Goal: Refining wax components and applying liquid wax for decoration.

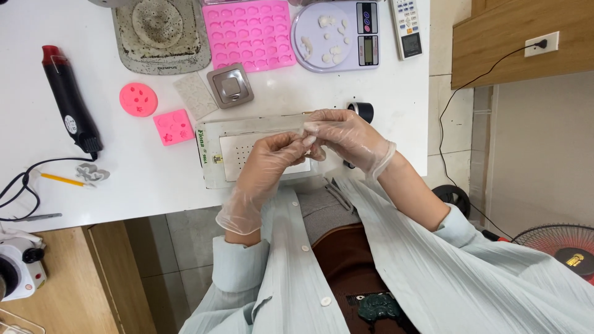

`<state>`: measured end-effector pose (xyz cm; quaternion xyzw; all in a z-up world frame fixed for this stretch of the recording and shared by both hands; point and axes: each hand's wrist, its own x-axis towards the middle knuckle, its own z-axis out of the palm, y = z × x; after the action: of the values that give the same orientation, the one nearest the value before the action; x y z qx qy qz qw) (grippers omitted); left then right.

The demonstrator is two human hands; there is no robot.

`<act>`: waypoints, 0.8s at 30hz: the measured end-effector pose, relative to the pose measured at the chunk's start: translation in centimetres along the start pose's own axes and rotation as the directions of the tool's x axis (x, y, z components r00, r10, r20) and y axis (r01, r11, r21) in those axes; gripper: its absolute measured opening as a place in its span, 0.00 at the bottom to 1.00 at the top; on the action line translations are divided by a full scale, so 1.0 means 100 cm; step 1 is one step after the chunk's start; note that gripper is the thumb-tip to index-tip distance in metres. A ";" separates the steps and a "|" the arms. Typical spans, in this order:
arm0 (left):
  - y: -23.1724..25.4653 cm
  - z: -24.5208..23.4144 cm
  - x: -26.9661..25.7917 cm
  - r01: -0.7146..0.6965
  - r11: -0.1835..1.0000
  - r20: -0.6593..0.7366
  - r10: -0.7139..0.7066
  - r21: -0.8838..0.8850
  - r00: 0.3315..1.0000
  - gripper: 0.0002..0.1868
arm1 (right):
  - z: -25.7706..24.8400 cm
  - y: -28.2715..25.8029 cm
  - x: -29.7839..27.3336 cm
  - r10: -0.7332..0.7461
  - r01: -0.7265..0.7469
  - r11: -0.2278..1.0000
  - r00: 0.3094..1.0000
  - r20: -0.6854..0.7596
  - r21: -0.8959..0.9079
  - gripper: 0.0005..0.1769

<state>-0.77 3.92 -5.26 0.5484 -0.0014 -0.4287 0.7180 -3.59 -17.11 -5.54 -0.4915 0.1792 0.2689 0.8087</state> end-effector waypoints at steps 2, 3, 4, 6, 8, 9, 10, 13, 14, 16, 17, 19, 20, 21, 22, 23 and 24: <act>-0.003 0.005 0.003 -0.010 0.998 -0.002 0.009 -0.055 1.000 0.14 | 0.003 0.004 0.000 -0.029 0.030 0.997 0.999 -0.026 0.071 0.14; -0.005 0.008 0.005 -0.018 0.993 -0.005 0.017 -0.117 1.000 0.14 | 0.004 0.005 -0.001 -0.050 0.057 0.989 0.997 -0.056 0.137 0.11; -0.007 0.012 0.006 -0.016 0.993 -0.001 0.016 -0.116 1.000 0.14 | 0.004 0.008 -0.001 -0.051 0.059 0.989 0.997 -0.060 0.139 0.11; -0.010 0.019 0.007 -0.051 0.989 -0.060 0.043 -0.141 0.997 0.11 | 0.005 0.014 0.001 -0.077 0.104 0.938 0.993 -0.093 0.331 0.07; -0.016 0.021 0.006 -0.098 0.982 -0.067 0.088 -0.162 0.994 0.11 | 0.005 0.021 0.003 -0.085 0.121 0.920 0.990 -0.114 0.372 0.08; -0.020 0.024 0.005 -0.142 0.972 -0.078 0.130 -0.187 0.989 0.10 | 0.004 0.025 0.002 -0.086 0.134 0.902 0.987 -0.135 0.410 0.08; -0.019 0.026 0.004 -0.140 0.972 -0.076 0.128 -0.187 0.989 0.10 | 0.004 0.023 0.000 -0.086 0.135 0.902 0.987 -0.137 0.411 0.08; -0.018 0.030 0.000 -0.142 0.979 -0.086 0.130 -0.146 0.988 0.10 | 0.009 0.017 -0.003 -0.138 0.175 0.916 0.982 -0.127 0.362 0.09; -0.018 0.031 -0.002 -0.153 0.983 -0.095 0.144 -0.101 0.985 0.10 | 0.013 0.013 -0.004 -0.134 0.186 0.921 0.976 -0.170 0.342 0.08; -0.020 0.034 -0.006 -0.165 0.985 -0.100 0.159 -0.054 0.982 0.11 | 0.007 0.012 0.000 -0.135 0.200 0.926 0.967 -0.214 0.321 0.08; -0.020 0.036 -0.008 -0.143 0.987 -0.050 0.140 -0.070 0.989 0.10 | -0.003 0.014 0.006 -0.210 0.287 0.903 0.944 -0.252 0.320 0.09; -0.022 0.039 -0.012 -0.125 0.989 0.004 0.125 -0.081 0.992 0.10 | -0.013 0.011 0.007 -0.290 0.377 0.872 0.912 -0.289 0.314 0.09; -0.023 0.040 -0.013 -0.130 0.991 -0.073 0.127 -0.037 0.989 0.12 | -0.013 0.006 0.003 -0.310 0.377 0.884 0.915 -0.258 0.276 0.09; -0.024 0.040 -0.013 -0.132 0.991 -0.147 0.132 0.007 0.980 0.15 | -0.014 0.001 -0.001 -0.329 0.380 0.894 0.916 -0.229 0.238 0.09; -0.016 0.037 -0.011 -0.137 0.991 -0.142 0.137 0.010 0.980 0.15 | -0.012 -0.001 -0.003 -0.336 0.388 0.891 0.913 -0.230 0.235 0.09; -0.009 0.036 -0.011 -0.120 0.993 -0.154 0.117 -0.015 0.981 0.17 | -0.011 -0.002 -0.007 -0.322 0.368 0.898 0.923 -0.210 0.242 0.10; -0.002 0.034 -0.011 -0.104 0.994 -0.166 0.096 -0.041 0.981 0.20 | -0.010 -0.002 -0.010 -0.306 0.348 0.904 0.933 -0.190 0.248 0.11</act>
<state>-3.20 1.87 -3.55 0.5632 0.0408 -0.3455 0.7495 -4.30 -18.37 -5.29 -0.4149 0.1888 0.0645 0.8877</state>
